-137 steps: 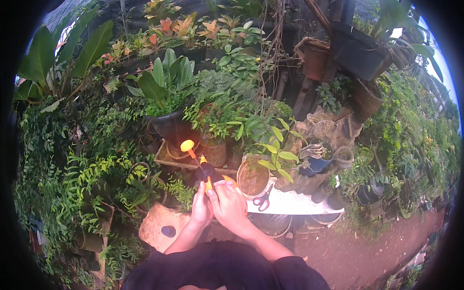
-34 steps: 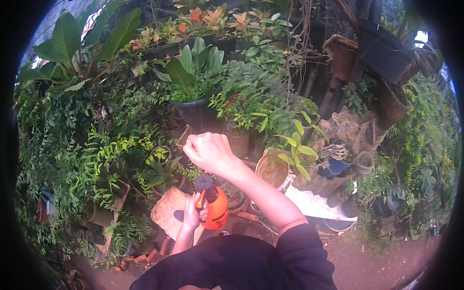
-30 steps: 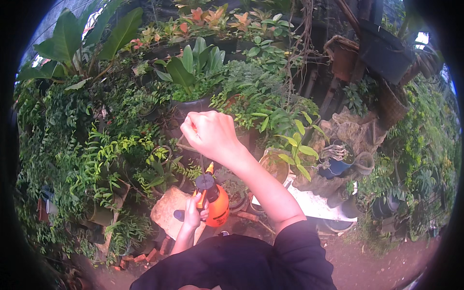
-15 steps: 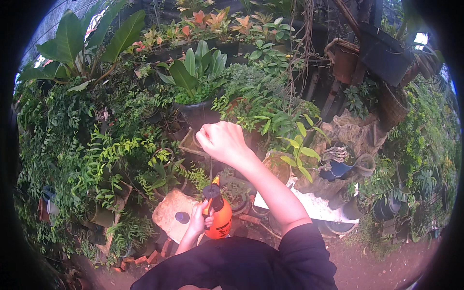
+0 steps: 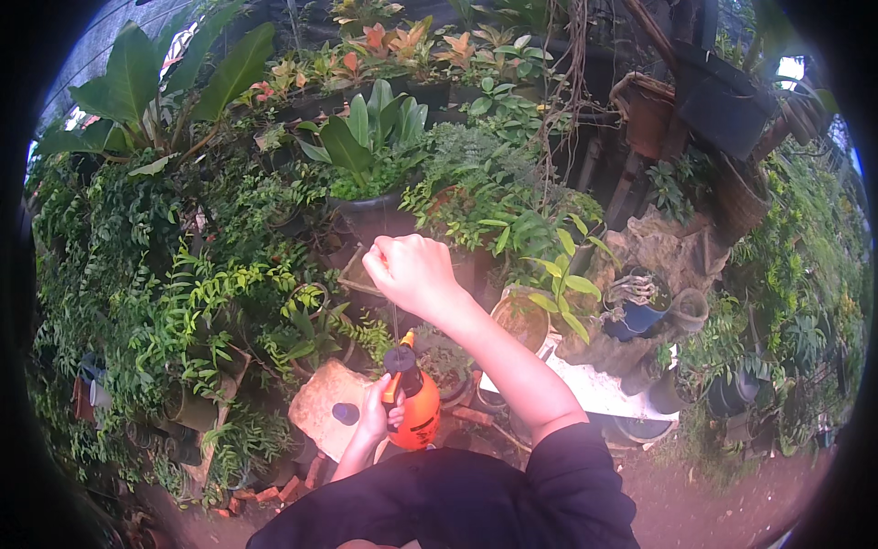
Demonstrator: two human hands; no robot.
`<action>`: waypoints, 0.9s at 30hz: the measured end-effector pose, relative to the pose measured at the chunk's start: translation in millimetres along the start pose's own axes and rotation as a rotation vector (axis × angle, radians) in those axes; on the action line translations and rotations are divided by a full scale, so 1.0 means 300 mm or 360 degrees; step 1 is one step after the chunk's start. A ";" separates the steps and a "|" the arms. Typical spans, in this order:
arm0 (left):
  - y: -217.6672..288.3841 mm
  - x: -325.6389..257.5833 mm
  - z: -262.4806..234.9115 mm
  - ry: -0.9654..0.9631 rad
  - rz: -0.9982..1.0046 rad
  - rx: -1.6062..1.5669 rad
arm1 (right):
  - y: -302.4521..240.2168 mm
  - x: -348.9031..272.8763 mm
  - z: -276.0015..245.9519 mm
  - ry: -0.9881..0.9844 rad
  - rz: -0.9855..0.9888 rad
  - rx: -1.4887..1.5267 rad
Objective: The person assembles a garden sprayer by attaching the pump handle, nozzle, and spray wand to the orange tank. They tighten the components, test the spray function, and pump the handle to pressurize the sprayer.
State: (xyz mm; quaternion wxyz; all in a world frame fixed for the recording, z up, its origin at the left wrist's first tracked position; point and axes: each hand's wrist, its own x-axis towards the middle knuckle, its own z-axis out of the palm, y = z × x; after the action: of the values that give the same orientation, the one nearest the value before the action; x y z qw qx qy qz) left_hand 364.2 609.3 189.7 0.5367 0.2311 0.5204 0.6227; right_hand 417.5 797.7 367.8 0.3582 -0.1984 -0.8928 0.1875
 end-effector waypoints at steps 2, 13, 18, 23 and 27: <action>-0.003 0.002 -0.002 0.0028 0.0057 0.0017 | -0.015 -0.021 0.018 -0.0227 0.0012 0.0020; -0.019 0.059 -0.054 0.0354 -0.0017 0.0033 | 0.191 -0.363 0.213 -0.0004 0.0392 0.0815; 0.017 0.070 -0.045 0.0377 0.0057 -0.0014 | 0.277 -0.602 0.402 -0.0587 0.0715 0.1072; 0.078 0.078 -0.032 0.0236 0.0273 0.0069 | 0.234 -0.657 0.412 -0.0578 0.0639 0.1013; 0.134 0.079 0.008 0.0298 0.0468 0.0036 | 0.138 -0.632 0.379 -0.0236 0.0628 0.1300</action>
State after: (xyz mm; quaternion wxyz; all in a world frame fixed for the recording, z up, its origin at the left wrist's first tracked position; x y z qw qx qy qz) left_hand 341.4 636.5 220.2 0.3864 0.2517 0.5356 0.7074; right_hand 471.3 718.4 164.4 0.2998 -0.1932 -0.7142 0.6022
